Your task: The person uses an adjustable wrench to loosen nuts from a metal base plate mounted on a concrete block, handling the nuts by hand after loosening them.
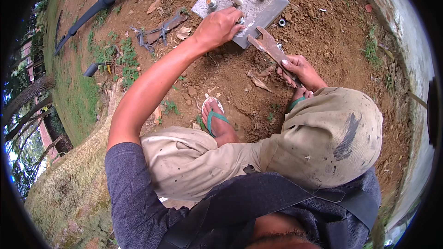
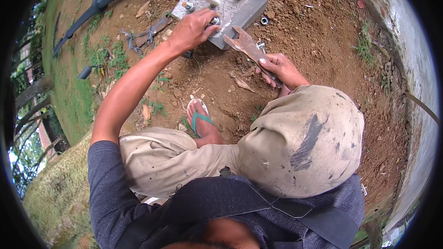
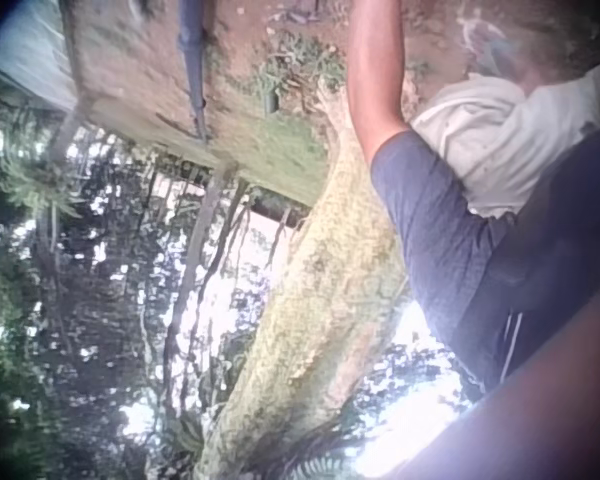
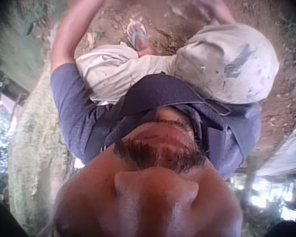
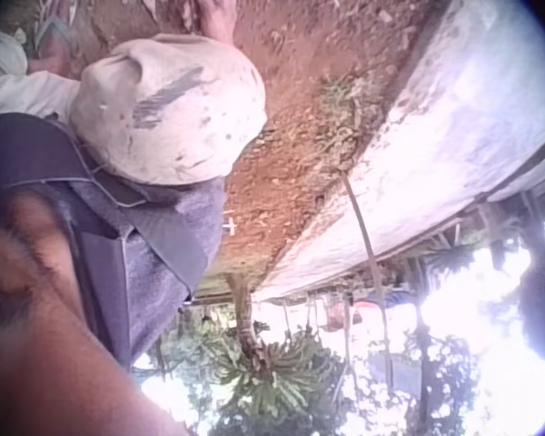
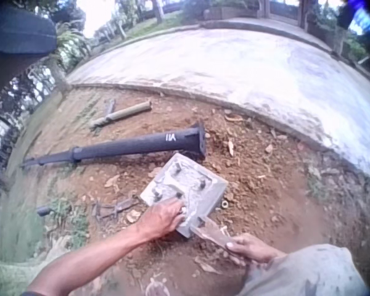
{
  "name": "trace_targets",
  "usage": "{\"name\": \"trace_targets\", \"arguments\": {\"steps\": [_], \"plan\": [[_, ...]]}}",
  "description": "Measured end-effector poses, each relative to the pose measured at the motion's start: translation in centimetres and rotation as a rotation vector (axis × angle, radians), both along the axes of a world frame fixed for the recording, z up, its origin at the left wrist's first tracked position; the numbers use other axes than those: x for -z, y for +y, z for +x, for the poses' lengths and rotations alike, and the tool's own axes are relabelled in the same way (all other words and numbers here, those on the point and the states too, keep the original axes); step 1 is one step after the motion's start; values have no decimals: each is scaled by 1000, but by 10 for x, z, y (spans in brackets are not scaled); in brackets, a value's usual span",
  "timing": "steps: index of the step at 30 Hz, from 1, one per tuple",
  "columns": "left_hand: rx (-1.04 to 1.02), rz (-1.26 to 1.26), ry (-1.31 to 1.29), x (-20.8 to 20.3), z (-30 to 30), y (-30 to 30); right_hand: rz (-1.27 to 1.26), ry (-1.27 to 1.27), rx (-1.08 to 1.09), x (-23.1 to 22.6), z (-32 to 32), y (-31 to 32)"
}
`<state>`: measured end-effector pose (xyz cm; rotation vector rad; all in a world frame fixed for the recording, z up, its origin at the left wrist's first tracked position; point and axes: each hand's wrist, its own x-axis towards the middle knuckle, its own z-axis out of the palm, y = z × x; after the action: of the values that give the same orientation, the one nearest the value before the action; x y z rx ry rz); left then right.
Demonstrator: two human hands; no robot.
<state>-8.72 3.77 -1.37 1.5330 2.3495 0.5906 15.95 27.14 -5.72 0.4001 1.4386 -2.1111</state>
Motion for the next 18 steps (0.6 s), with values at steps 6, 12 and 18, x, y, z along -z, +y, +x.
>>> {"name": "trace_targets", "arguments": {"steps": [6, 12, 18], "plan": [[68, -70, 169, 11, 6, 15, 118, 26, 43, -2, 0, 1], [-3, -171, 252, 21, 17, 12, 192, 82, 75, 7, 2, -14], [3, -124, 352, 0, 4, 3, 176, 50, 68, 9, -4, -30]]}}
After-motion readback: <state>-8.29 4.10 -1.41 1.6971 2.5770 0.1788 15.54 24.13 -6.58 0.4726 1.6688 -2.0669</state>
